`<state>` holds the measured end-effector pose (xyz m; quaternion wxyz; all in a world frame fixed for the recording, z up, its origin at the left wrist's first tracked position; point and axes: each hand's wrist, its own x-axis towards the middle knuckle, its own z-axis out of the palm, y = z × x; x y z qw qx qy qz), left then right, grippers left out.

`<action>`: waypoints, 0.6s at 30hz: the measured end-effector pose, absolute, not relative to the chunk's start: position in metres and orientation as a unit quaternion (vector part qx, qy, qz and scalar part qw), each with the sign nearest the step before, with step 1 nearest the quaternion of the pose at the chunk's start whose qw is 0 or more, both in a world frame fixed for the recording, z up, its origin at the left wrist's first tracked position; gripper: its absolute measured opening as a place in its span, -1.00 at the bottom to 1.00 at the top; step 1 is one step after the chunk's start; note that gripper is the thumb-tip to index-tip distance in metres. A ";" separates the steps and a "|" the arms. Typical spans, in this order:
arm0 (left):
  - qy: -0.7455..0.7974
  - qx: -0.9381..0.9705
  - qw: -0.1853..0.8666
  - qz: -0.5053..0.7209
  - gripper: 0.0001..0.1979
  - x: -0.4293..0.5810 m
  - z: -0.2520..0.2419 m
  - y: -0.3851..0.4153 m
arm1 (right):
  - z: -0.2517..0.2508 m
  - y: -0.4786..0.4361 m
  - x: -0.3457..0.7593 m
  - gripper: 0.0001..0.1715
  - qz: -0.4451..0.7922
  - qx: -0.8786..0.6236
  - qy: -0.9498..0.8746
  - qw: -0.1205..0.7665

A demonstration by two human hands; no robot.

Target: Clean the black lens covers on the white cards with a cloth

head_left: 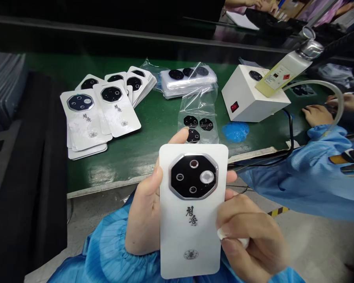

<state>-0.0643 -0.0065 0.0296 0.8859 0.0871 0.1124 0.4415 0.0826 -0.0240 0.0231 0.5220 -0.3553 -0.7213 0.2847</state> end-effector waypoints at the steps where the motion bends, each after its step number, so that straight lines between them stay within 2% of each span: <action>1: 0.116 0.088 0.885 0.443 -0.35 -0.064 0.030 -0.006 | 0.023 -0.024 0.082 -0.91 0.286 -0.356 -0.720 0.522; 6: 0.156 0.112 0.856 0.480 -0.39 -0.065 0.024 0.004 | 0.012 -0.018 0.088 -0.86 0.299 -0.310 -0.703 0.566; 8: 0.210 0.126 0.828 0.504 -0.39 -0.069 0.021 0.010 | 0.004 -0.004 0.098 -0.86 0.283 -0.335 -0.691 0.574; 10: 0.287 0.139 0.787 0.528 -0.38 -0.075 0.018 0.015 | -0.005 0.017 0.112 -0.90 0.215 -0.448 -0.701 0.511; 12: 0.344 0.145 0.748 0.549 -0.38 -0.082 0.017 0.019 | -0.012 0.042 0.126 -0.97 0.135 -0.575 -0.725 0.354; 13: 0.354 0.144 0.740 0.553 -0.39 -0.085 0.017 0.020 | -0.015 0.054 0.132 -1.00 0.123 -0.596 -0.731 0.309; 18: 0.330 0.103 0.771 0.535 -0.42 -0.089 0.019 0.021 | -0.022 0.100 0.143 -0.87 0.056 -0.647 -0.734 0.196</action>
